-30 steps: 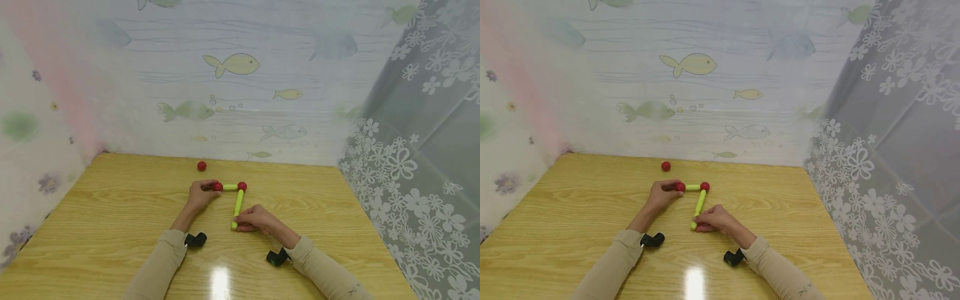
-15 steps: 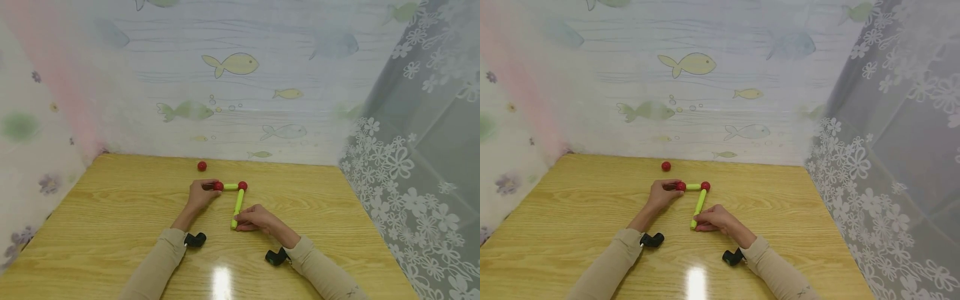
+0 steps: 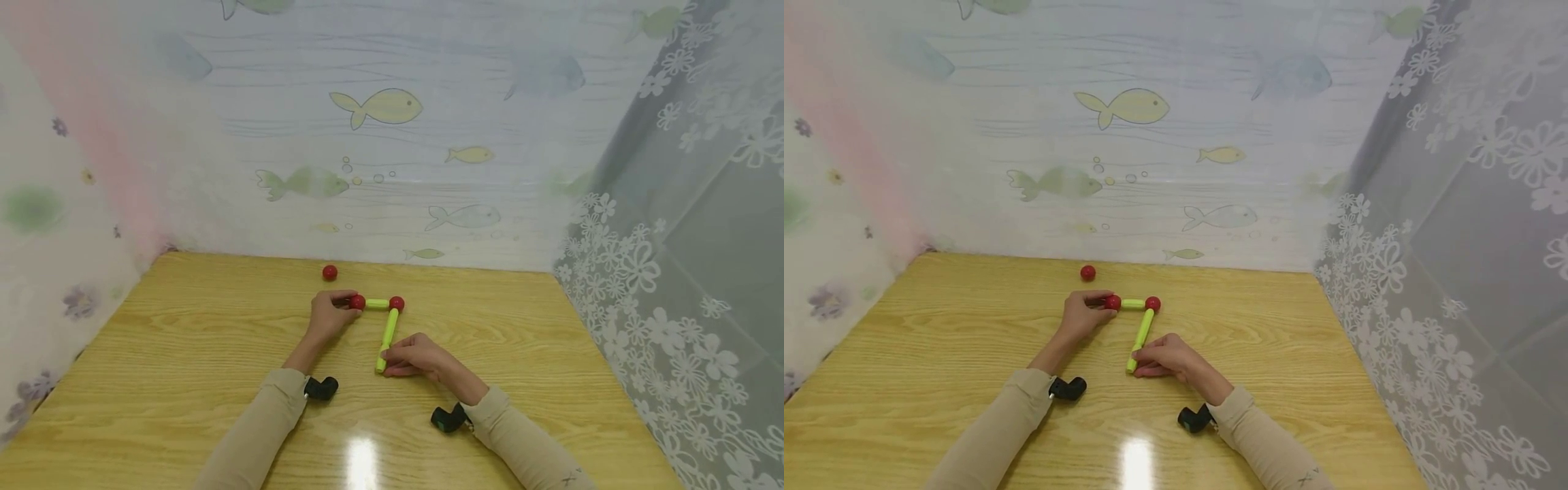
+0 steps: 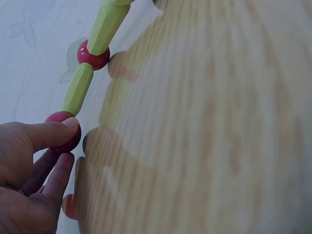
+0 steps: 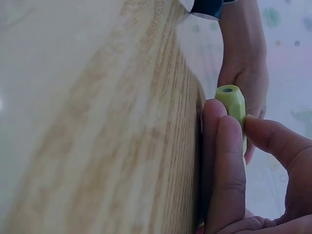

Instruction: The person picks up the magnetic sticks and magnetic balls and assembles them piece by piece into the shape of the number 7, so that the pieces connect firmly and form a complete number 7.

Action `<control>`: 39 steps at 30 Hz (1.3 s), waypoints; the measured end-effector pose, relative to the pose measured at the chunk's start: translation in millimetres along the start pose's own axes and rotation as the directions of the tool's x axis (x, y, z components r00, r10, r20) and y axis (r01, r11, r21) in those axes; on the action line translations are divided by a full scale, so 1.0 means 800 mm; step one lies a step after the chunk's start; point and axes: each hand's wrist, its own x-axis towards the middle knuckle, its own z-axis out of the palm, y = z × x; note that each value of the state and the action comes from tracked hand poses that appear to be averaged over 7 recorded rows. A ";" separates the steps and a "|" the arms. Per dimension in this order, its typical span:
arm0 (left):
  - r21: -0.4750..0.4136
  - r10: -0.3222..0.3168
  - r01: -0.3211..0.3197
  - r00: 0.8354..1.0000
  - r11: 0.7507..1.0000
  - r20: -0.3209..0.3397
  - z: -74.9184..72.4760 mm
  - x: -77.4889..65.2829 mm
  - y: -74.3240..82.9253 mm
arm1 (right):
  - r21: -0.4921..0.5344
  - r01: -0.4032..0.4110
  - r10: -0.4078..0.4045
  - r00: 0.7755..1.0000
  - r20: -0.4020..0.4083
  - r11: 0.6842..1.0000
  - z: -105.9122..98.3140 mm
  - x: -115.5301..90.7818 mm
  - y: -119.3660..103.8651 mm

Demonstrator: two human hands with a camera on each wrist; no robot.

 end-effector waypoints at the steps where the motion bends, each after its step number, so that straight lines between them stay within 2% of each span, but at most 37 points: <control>1: -0.003 0.000 0.000 1.000 1.000 0.000 0.000 0.000 0.000 | 0.002 0.000 0.000 1.000 0.000 1.000 0.000 0.000 0.000; 24: -0.012 0.009 -0.009 1.000 1.000 -0.008 -0.001 0.004 0.000 | 0.014 0.005 -0.005 1.000 0.007 1.000 -0.004 0.008 -0.004; 39: -0.036 -0.013 0.012 1.000 0.999 -0.019 -0.006 0.004 -0.002 | 0.019 0.000 0.000 1.000 -0.013 1.000 -0.003 0.008 -0.003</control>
